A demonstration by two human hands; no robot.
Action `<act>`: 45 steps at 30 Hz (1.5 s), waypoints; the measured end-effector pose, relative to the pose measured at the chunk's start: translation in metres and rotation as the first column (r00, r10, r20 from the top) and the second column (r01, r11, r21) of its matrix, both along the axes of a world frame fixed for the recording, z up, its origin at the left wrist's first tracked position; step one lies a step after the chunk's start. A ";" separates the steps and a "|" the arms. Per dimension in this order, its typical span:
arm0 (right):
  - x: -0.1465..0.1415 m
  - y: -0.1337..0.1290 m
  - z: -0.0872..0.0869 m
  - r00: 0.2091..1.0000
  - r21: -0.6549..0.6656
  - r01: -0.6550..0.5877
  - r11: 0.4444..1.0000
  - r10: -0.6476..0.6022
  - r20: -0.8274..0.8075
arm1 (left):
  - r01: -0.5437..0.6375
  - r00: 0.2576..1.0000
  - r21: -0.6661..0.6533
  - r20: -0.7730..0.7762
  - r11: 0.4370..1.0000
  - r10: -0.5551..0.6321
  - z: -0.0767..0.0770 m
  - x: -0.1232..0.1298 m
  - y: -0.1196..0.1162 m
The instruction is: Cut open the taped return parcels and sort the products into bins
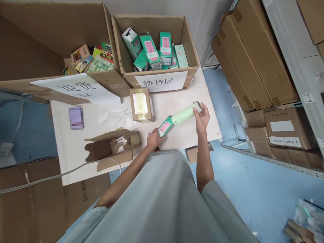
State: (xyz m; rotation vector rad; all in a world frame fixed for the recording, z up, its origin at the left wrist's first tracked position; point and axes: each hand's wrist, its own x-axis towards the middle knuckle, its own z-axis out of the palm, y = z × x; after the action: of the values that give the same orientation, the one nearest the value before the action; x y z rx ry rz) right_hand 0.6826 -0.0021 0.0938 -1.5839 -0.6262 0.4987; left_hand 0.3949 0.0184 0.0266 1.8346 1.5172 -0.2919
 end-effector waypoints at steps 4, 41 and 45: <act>0.012 0.016 0.007 0.999 0.033 0.006 0.999 -0.008 0.049 | -0.012 0.991 0.063 0.131 0.998 0.003 0.005 -0.021 -0.007; -0.023 -0.054 0.062 0.994 0.039 -0.081 0.996 0.078 0.077 | 0.038 0.875 0.356 0.440 0.934 -0.204 0.028 -0.077 -0.031; -0.034 -0.055 0.061 0.999 0.077 -0.013 0.997 0.009 0.050 | -0.010 0.873 0.348 0.460 0.938 -0.161 0.036 -0.073 -0.038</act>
State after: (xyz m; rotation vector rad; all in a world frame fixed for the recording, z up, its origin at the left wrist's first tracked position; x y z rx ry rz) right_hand 0.6483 -0.0570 0.1550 -1.5245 -0.6844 0.4392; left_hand 0.3219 -0.0197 0.0630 2.0387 1.1888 0.4024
